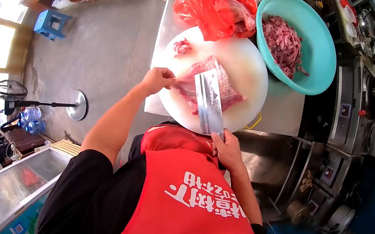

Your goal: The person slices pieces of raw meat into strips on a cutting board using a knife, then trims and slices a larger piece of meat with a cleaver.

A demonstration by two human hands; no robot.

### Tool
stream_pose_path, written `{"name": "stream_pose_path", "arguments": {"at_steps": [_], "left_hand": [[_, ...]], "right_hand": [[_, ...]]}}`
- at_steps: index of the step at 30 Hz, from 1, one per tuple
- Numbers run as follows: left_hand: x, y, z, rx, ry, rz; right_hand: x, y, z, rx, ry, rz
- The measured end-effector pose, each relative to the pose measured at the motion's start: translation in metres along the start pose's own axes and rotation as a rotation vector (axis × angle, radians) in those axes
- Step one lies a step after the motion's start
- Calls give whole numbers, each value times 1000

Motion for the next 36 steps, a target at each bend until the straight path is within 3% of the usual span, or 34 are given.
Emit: {"name": "stream_pose_path", "arguments": {"at_steps": [4,12,16,23,26,31,36], "left_hand": [[-3,-5,9,-41,-21,-46],[-2,-6,14,-98,3,-143],[-2,-8,12,-158,40,-138],[2,-45,-22,74,58,45],[16,-60,-36,186,65,73],[32,-56,-49,377,170,34],[21,-32,-29,147,146,50]], "right_hand": [[-23,35,15,-171,-24,-36],[-78,72,30,-199,-55,17],[-114,86,26,-312,-188,64],[-44,84,74,128,-63,22],[-31,80,75,-26,44,58],[-56,81,25,146,-140,177],[-50,80,23,2,-117,252]]}}
Point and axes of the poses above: each hand's wrist, its own x-axis away from the middle knuckle, its own y-axis out of the palm, z = x × y, the point moved 6 cm from there along -x, towards the middle knuckle, and after that the axes turned 11 degrees about -z, right-handed, at the moved point
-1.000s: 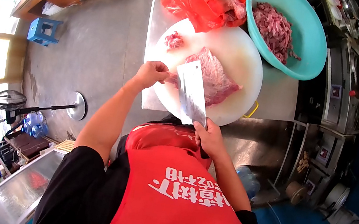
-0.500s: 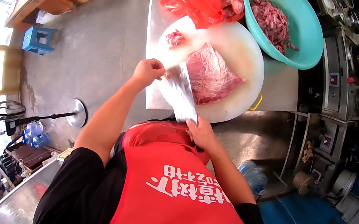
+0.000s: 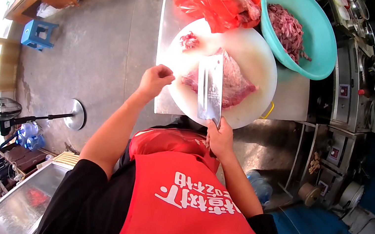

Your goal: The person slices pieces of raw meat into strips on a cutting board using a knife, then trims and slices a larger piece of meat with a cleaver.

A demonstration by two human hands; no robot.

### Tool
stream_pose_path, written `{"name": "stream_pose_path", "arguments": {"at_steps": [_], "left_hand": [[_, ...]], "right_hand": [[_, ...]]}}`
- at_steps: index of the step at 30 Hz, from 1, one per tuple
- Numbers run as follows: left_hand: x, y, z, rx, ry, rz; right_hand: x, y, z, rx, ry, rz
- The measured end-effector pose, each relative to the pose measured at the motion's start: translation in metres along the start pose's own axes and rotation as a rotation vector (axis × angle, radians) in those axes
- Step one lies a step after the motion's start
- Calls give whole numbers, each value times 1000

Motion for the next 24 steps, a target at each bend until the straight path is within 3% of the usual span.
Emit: {"name": "stream_pose_path", "arguments": {"at_steps": [6,12,15,24], "left_hand": [[-31,41,25,-465,132,12],[-31,41,45,-648,-121,-144],[-30,30,22,-293,-136,-143],[-20,27,11,-97,-118,-110]], "right_hand": [[26,-10,12,-38,22,61],[42,-2,13,-61,43,57],[41,6,24,-84,66,17],[22,18,29,43,34,-83]]}}
Point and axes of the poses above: each hand's wrist, its own x-axis away from the middle knuckle, its own y-axis out of the palm, z = x × y, the point moved 6 cm from there along -x, towards the middle knuckle, and after that the axes turned 11 degrees about -z, right-handed, at the moved point
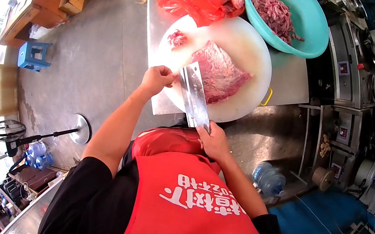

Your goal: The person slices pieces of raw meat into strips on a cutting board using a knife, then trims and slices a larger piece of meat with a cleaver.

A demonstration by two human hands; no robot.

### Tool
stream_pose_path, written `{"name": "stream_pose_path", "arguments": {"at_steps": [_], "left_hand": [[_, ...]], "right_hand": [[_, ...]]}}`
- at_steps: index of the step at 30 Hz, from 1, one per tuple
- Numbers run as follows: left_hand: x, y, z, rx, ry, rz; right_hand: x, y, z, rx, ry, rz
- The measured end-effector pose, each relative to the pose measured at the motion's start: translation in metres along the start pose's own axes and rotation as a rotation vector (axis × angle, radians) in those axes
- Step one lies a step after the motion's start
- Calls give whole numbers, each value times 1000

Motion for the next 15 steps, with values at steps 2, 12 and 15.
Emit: {"name": "stream_pose_path", "arguments": {"at_steps": [2,12,15], "left_hand": [[-1,-1,1,4,-2,-10],[-5,-4,-6,-19,15,-14],[-4,-10,-10,12,0,11]], "right_hand": [[-3,1,-2,52,-4,-7],[-55,12,-17,368,-64,66],[-29,10,2,419,-75,45]]}}
Point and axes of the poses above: each hand's wrist, its own x-axis away from the middle knuckle, its own y-axis out of the palm, z = x × y, the point moved 6 cm from there along -x, towards the middle knuckle, and after that the axes turned 11 degrees about -z, right-handed, at the moved point
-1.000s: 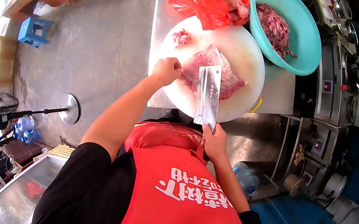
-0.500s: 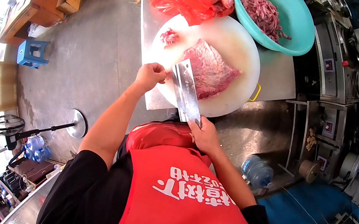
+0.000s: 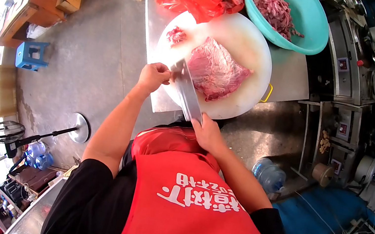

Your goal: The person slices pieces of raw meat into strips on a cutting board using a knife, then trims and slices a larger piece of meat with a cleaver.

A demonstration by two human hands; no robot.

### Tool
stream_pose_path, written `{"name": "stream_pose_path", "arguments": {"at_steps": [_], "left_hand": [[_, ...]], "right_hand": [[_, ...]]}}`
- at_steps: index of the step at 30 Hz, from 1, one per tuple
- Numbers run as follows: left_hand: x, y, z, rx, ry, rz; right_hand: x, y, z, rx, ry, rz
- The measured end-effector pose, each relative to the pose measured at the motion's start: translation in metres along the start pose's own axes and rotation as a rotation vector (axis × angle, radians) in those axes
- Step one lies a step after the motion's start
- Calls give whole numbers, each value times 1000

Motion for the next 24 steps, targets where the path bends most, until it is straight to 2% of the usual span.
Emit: {"name": "stream_pose_path", "arguments": {"at_steps": [1,3,4,7,10,12,14,15,17,19,20,21,23,24], "left_hand": [[2,-3,-1,15,-21,20],[10,-8,1,26,-21,41],[15,-11,1,26,-19,56],[20,-26,-14,92,-4,84],[26,-38,-26,182,13,117],[31,-48,-28,233,25,142],[32,-68,-17,297,144,254],[35,-72,-5,286,149,251],[51,-92,50,468,343,288],[65,-103,109,506,529,215],[76,-102,141,506,620,237],[84,-97,167,507,620,238],[98,-85,216,514,902,187],[87,-80,219,517,907,182]], "right_hand": [[13,-1,3,5,2,-4],[36,-3,16,84,187,-110],[42,-7,16,87,190,-116],[45,-14,3,-14,138,-121],[26,-17,-13,-103,68,-17],[9,-18,-23,168,0,22],[9,-20,-26,131,4,25],[13,-19,-27,100,16,12],[31,-24,-27,6,1,74],[51,-31,-22,-83,-7,122],[61,-35,-14,-178,45,150],[70,-40,-8,-270,99,177],[84,-51,-8,-325,138,209],[89,-57,-8,-382,174,245]]}}
Point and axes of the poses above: each hand's wrist, its own x-axis away from the middle knuckle, its own y-axis out of the palm, z = x × y, the point moved 6 cm from there along -x, towards the middle knuckle, and after that the axes turned 11 degrees about -z, right-handed, at the moved point
